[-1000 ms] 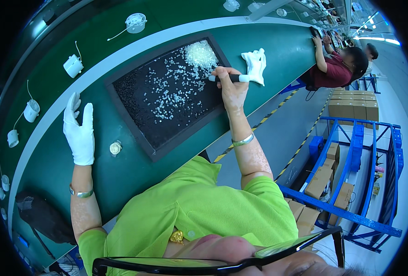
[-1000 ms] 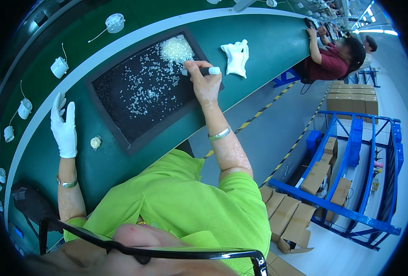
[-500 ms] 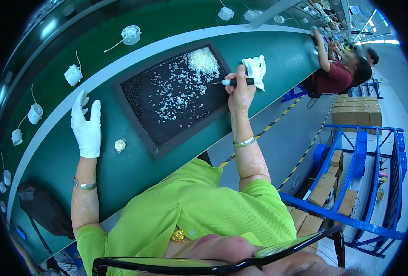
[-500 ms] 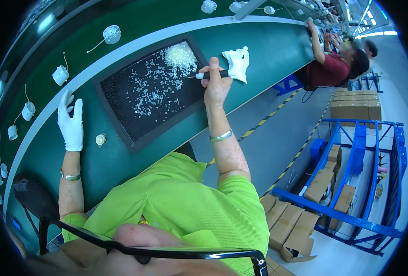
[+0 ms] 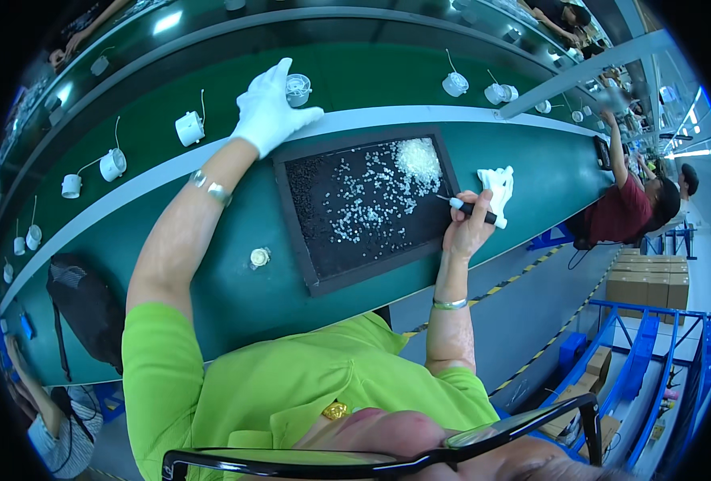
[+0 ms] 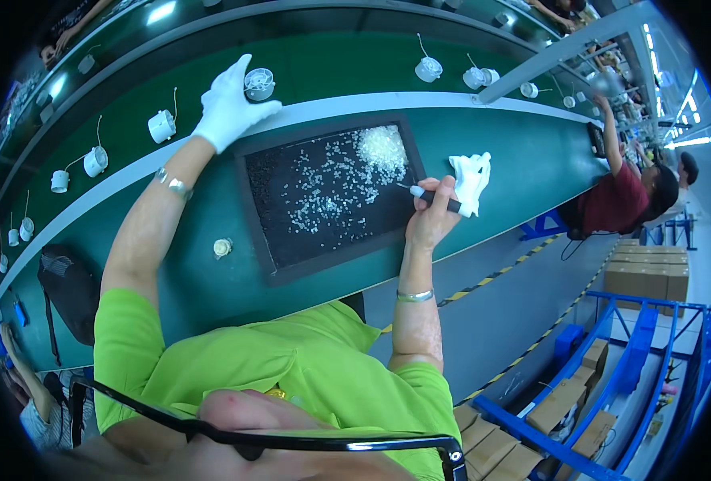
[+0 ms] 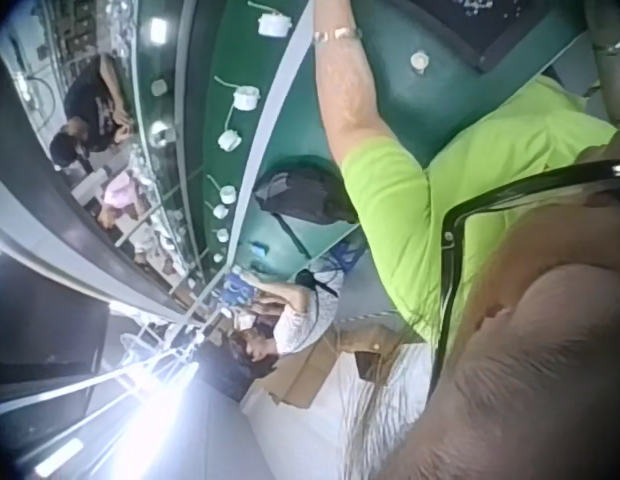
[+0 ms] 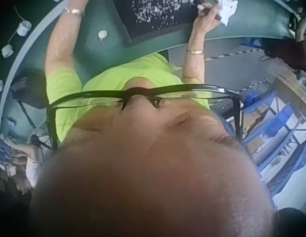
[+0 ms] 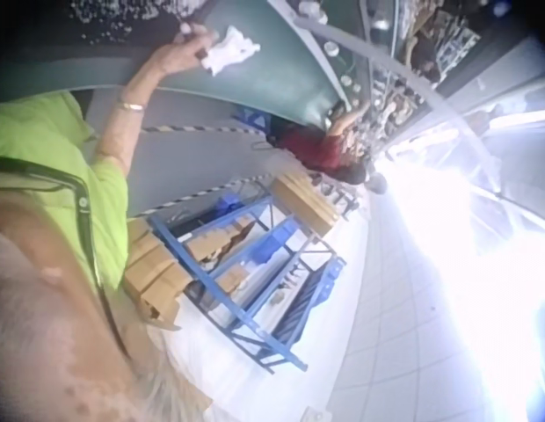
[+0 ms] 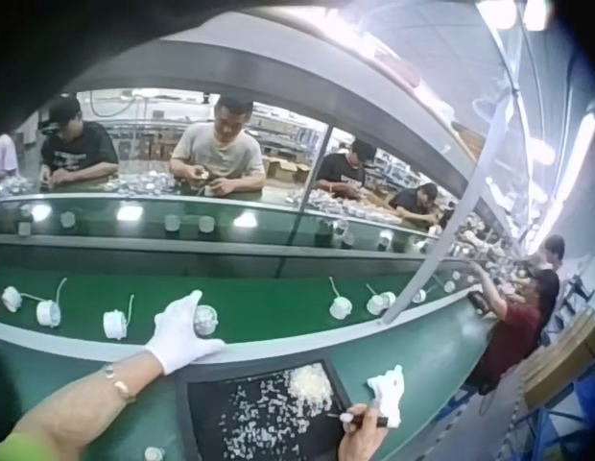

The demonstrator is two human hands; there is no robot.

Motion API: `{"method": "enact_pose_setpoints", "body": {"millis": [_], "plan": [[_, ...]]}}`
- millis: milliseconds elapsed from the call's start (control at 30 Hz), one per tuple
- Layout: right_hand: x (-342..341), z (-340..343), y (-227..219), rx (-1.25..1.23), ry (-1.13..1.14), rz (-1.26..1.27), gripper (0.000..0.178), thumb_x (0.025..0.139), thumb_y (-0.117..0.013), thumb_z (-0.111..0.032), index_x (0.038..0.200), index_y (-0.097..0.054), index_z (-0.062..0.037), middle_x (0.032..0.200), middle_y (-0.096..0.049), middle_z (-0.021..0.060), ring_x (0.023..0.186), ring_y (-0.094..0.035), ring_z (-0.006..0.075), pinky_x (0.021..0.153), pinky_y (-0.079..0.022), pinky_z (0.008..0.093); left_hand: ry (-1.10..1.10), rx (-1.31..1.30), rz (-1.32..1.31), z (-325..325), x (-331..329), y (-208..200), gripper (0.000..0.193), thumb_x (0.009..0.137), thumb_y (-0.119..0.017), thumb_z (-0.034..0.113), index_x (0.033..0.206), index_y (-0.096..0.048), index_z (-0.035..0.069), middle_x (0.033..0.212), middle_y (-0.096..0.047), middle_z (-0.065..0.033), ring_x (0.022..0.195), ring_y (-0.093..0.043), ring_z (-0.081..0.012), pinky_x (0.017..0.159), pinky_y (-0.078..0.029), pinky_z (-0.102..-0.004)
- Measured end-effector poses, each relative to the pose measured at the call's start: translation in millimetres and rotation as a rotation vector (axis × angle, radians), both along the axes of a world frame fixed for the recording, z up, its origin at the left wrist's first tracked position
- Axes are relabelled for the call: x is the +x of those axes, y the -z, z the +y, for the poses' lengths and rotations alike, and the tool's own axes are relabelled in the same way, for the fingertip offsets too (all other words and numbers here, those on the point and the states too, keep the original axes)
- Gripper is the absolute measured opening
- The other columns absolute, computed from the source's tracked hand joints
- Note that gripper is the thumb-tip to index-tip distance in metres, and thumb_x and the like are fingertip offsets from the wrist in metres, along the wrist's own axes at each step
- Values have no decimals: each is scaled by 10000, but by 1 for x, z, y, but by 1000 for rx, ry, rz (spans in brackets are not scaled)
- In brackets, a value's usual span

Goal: Applying adhesive to small electronic components at a manual assembly station.

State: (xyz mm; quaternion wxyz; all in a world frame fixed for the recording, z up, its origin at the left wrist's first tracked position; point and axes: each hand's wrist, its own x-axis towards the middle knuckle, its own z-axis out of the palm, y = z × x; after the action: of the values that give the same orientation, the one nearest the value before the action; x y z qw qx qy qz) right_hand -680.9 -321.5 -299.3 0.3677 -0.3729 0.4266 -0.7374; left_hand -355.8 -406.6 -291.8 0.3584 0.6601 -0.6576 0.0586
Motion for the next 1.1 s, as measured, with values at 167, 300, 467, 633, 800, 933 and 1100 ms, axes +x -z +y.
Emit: {"method": "enact_pose_setpoints", "body": {"millis": [167,300,467,633,800,933,1100], "plan": [[0,-1,2,-6,-4,50,396,925,-572,-295,683,-553,18,705,-574,133,467,-421,93,411,-305,194,9,358,93,-23,14,12,630,700,-702,397,1224,-531,92,1168,-589,-161,1041,-587,-309,884,-463,-393],[2,1,-1,4,13,57,393,927,-569,-296,680,-550,9,701,-569,121,474,-415,89,420,-305,190,8,236,213,-8,25,14,547,698,-729,297,1180,-553,106,1108,-615,-147,973,-619,-304,865,-484,-371],[-3,3,4,-15,5,57,393,935,-554,-294,675,-543,1,720,-582,125,478,-404,86,427,-307,190,253,9,329,72,21,-24,509,694,-732,118,1162,-540,61,1076,-614,-141,977,-609,-310,850,-490,-345],[-5,1,0,0,-40,0,427,948,-522,-328,689,-563,9,746,-586,138,494,-407,95,448,-314,202,484,35,215,178,28,-31,622,600,-771,32,1175,-536,73,1091,-598,-147,980,-595,-323,858,-475,-377],[48,8,-24,80,-285,-287,443,961,-482,-360,712,-563,-2,735,-566,127,510,-386,100,447,-312,203,510,264,286,211,32,-4,584,615,-774,73,1151,-541,76,1065,-603,-131,982,-574,-319,868,-443,-382],[99,26,-37,139,-582,-393,473,965,-447,-404,726,-570,-15,767,-558,127,538,-398,95,470,-335,197,525,324,265,211,32,9,618,595,-794,91,1159,-542,83,1060,-608,-113,989,-574,-302,881,-428,-374],[153,46,-42,209,-769,-310,604,980,-319,-484,680,-547,-13,725,-566,141,503,-385,92,473,-316,205,534,291,299,209,31,13,611,591,-794,102,1149,-544,80,1022,-614,-107,947,-576,-301,837,-433,-380]]}}
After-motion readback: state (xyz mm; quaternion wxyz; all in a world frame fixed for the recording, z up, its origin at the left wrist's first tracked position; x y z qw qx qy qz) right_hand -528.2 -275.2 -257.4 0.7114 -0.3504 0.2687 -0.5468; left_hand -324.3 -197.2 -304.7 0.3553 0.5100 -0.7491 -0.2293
